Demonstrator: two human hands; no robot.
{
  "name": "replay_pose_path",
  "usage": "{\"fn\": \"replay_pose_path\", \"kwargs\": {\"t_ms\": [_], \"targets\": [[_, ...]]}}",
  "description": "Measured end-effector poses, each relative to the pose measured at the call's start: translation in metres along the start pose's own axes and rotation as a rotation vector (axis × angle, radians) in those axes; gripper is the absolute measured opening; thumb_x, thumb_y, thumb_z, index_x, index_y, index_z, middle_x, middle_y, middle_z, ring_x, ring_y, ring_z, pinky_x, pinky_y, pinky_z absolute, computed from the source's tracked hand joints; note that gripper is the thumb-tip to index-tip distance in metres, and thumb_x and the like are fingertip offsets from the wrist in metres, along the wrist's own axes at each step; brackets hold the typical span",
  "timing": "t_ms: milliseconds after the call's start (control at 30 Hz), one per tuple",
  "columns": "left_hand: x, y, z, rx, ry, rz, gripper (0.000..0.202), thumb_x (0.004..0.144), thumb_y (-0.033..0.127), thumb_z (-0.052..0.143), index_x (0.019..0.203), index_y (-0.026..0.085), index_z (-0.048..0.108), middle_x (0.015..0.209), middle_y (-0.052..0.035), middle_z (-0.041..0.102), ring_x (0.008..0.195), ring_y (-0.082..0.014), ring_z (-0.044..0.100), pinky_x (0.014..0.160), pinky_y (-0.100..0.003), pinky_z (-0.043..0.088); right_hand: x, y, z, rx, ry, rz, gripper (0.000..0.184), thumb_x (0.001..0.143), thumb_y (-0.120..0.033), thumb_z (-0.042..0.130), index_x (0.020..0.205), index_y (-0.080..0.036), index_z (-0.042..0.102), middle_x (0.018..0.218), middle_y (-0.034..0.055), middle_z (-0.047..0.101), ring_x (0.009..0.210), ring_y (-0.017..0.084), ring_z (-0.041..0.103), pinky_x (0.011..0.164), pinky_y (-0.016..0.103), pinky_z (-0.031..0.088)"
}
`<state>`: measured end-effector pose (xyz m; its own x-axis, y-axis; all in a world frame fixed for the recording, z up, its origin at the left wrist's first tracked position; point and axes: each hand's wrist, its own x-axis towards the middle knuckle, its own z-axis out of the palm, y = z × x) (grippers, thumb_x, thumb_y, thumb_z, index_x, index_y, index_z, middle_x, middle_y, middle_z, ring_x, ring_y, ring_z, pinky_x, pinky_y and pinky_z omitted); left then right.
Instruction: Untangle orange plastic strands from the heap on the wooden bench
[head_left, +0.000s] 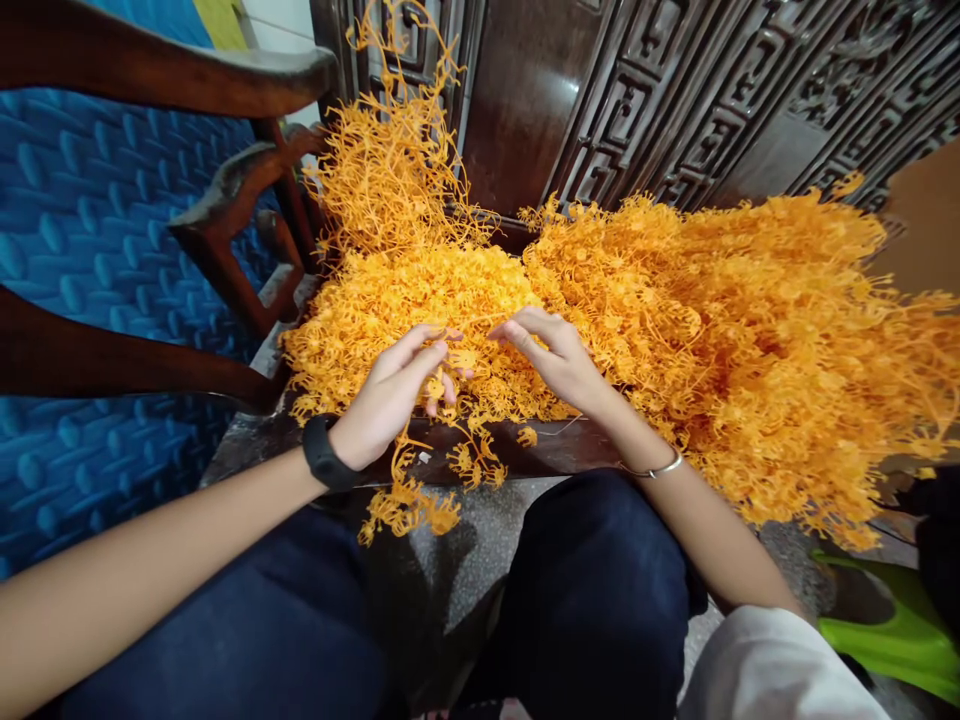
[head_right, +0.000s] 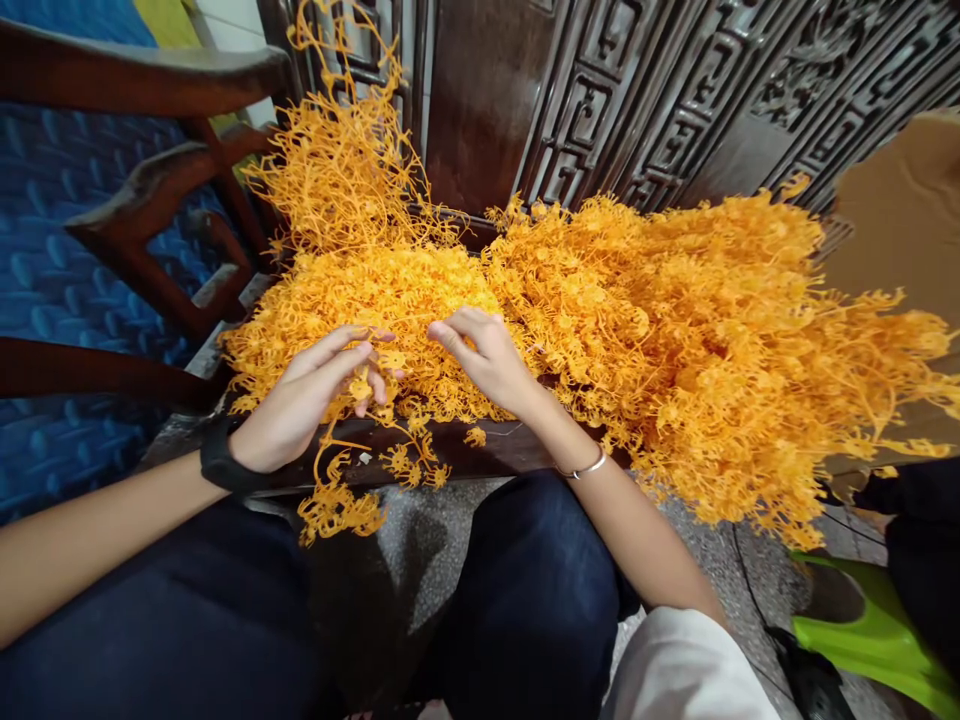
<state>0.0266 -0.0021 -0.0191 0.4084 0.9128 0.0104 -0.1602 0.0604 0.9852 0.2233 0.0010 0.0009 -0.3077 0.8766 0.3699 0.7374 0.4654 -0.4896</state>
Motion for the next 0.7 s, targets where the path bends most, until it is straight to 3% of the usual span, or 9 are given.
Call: {"fn": "replay_pose_path", "kwargs": {"t_ms": [67,133,267,367,467,700], "targets": [[0.001,-0.002,0.0,0.021,-0.042,0.045,0.018,0.084,0.029,0.05,0.098,0.019,0.054,0.077,-0.0013,0.059,0.058,-0.0108,0.057,0.042,-0.019,0.038,0.001,-0.009,0.003,0.276,-0.147,0.044,0.032,0.087,-0.044,0.046,0.086,-0.018,0.065,0.085,0.0036,0.064,0.081,0.014,0.057,0.075,0.03,0.04],[0.001,-0.004,-0.001,0.047,-0.072,0.071,0.016,0.084,0.031,0.051,0.094,0.019,0.052,0.074,0.0,0.057,0.059,-0.0106,0.057,0.042,-0.018,0.04,0.001,-0.017,0.007,0.419,-0.203,0.075,0.027,0.08,-0.043,0.057,0.088,-0.019,0.065,0.087,0.0021,0.065,0.079,0.012,0.057,0.073,0.028,0.042],[0.003,-0.006,-0.002,0.115,-0.018,0.07,0.017,0.08,0.033,0.057,0.086,0.018,0.051,0.073,0.0015,0.055,0.056,-0.0089,0.053,0.042,-0.018,0.039,0.003,-0.024,0.014,0.418,-0.083,0.141,0.022,0.072,-0.038,0.067,0.073,-0.016,0.063,0.073,0.0001,0.063,0.068,0.01,0.053,0.068,0.026,0.04],[0.005,-0.007,-0.005,0.229,0.038,0.119,0.016,0.078,0.031,0.06,0.078,0.016,0.054,0.073,0.0015,0.054,0.06,-0.0077,0.05,0.051,-0.019,0.04,0.004,-0.024,0.013,0.389,-0.018,0.18,0.019,0.072,-0.033,0.067,0.068,-0.016,0.06,0.068,-0.0017,0.059,0.065,0.009,0.05,0.064,0.025,0.038],[0.005,-0.007,-0.005,0.306,0.002,0.165,0.016,0.08,0.029,0.057,0.074,0.015,0.056,0.069,0.0019,0.053,0.065,-0.0087,0.048,0.06,-0.021,0.039,0.004,-0.021,0.011,0.391,0.016,0.196,0.016,0.071,-0.025,0.067,0.064,-0.016,0.056,0.065,-0.003,0.055,0.062,0.008,0.046,0.062,0.025,0.036],[-0.003,-0.001,0.002,0.354,-0.009,0.159,0.016,0.082,0.027,0.054,0.071,0.015,0.054,0.066,0.0019,0.051,0.063,-0.0104,0.046,0.059,-0.023,0.035,0.0,-0.022,0.01,0.528,0.12,0.35,0.015,0.067,-0.021,0.064,0.058,-0.016,0.054,0.06,-0.0019,0.054,0.059,0.009,0.047,0.061,0.027,0.036]]}}
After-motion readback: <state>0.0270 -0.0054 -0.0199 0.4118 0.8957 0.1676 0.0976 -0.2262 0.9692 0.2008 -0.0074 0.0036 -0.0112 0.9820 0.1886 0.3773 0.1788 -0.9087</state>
